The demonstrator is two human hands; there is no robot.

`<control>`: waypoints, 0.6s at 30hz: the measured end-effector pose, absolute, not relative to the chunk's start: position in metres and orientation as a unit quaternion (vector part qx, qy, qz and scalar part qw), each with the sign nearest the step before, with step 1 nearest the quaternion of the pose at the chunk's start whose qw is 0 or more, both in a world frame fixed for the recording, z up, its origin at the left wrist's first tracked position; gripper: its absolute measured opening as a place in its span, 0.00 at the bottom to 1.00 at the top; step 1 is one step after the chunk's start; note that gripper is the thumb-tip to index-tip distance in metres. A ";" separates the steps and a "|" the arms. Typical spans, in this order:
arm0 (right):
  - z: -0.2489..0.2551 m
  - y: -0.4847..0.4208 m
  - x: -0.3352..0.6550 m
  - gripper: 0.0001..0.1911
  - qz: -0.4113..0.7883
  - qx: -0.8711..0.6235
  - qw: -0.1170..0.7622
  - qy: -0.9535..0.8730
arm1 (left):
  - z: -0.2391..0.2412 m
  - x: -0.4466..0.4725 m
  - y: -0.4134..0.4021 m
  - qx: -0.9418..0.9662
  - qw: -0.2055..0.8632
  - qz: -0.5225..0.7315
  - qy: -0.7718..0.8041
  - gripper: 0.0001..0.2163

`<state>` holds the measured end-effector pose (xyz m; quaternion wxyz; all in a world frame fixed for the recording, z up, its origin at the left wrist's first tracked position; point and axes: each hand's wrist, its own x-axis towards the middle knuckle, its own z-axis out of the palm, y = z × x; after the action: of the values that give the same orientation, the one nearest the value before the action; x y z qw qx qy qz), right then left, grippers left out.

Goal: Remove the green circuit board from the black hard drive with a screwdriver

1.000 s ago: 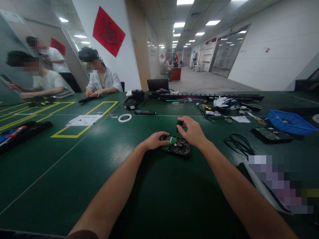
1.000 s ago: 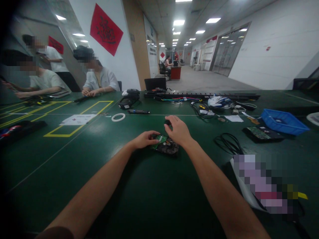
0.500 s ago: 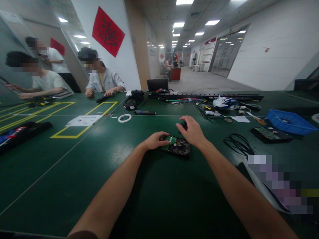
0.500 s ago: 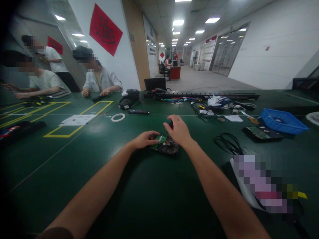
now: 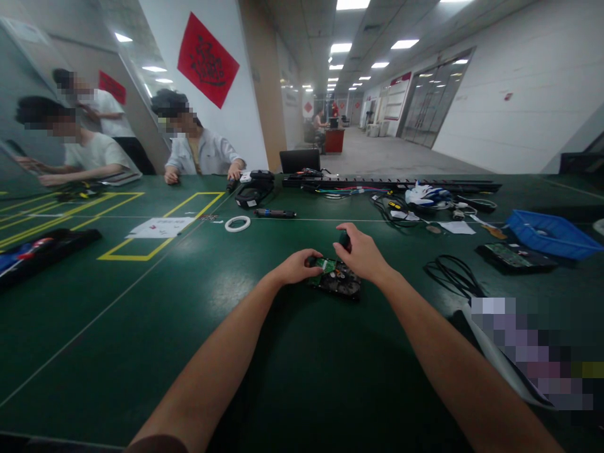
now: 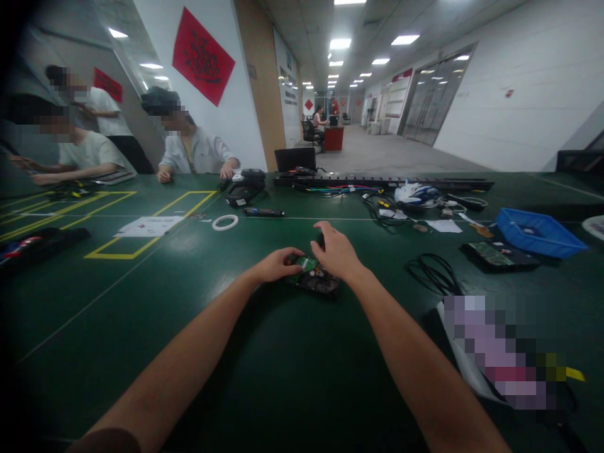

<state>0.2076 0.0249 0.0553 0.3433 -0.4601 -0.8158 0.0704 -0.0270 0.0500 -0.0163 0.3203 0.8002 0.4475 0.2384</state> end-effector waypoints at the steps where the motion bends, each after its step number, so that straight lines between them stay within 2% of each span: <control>1: 0.055 0.026 0.208 0.21 0.072 -0.461 0.344 -0.815 | -0.017 -0.027 0.050 0.801 0.316 0.240 0.449 0.25; 18: 0.053 0.027 0.210 0.20 0.070 -0.464 0.343 -0.814 | -0.019 -0.028 0.050 0.793 0.328 0.246 0.450 0.26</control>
<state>0.2098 0.0274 0.0531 0.3427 -0.4640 -0.8139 0.0701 -0.0282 0.0504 -0.0191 0.3281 0.7934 0.4500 0.2459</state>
